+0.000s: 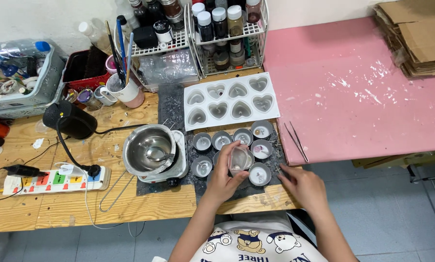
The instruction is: Placing candle wicks and metal tabs into small containers using tweezers.
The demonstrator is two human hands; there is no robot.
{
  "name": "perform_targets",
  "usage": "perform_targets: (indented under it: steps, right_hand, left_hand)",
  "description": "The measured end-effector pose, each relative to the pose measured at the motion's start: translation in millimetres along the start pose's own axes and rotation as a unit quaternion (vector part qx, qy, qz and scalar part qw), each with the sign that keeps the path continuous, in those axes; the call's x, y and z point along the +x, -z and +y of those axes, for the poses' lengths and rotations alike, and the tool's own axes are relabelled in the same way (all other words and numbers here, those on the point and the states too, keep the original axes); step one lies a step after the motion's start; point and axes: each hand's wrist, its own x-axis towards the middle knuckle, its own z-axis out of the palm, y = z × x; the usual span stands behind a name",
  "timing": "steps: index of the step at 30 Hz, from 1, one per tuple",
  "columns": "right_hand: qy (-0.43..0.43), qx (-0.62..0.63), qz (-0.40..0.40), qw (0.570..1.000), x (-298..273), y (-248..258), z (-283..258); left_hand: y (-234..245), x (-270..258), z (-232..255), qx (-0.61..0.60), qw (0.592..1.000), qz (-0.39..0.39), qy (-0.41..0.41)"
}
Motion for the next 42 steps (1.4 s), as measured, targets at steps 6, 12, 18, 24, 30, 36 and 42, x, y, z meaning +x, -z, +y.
perform_targets:
  steps: [6, 12, 18, 24, 30, 36, 42]
  right_hand:
    - [0.005, 0.073, 0.1, 0.992, -12.5, -28.0, 8.7]
    - [0.074, 0.092, 0.12, 0.986, -13.7, -23.7, 11.3]
    - [0.019, 0.186, 0.132, 0.973, -13.5, -35.8, 21.9]
    - [0.11, 0.468, 0.185, 0.857, -14.5, -5.5, 1.2]
    - [0.274, 0.243, 0.029, 0.93, 9.8, 70.5, -43.1]
    - [0.13, 0.37, 0.167, 0.905, 7.8, 50.0, -17.4]
    - [0.199, 0.158, 0.091, 0.963, 7.9, -13.5, 3.8]
  left_hand:
    - [-5.9, -0.4, -2.9, 0.014, 1.0, -0.017, -0.004]
    - [-7.8, -4.6, -1.7, 0.03, 0.999, -0.022, 0.031]
    - [-7.8, -7.5, 3.5, 0.052, 0.998, -0.012, 0.037]
    - [-27.6, 6.1, 19.5, 0.234, 0.971, -0.048, -0.022]
    - [-33.9, 8.6, 24.2, 0.248, 0.964, -0.072, -0.057]
    - [-20.5, -0.4, 20.2, 0.178, 0.984, -0.028, -0.002]
    - [-6.1, -4.4, 25.9, 0.159, 0.987, 0.004, -0.008]
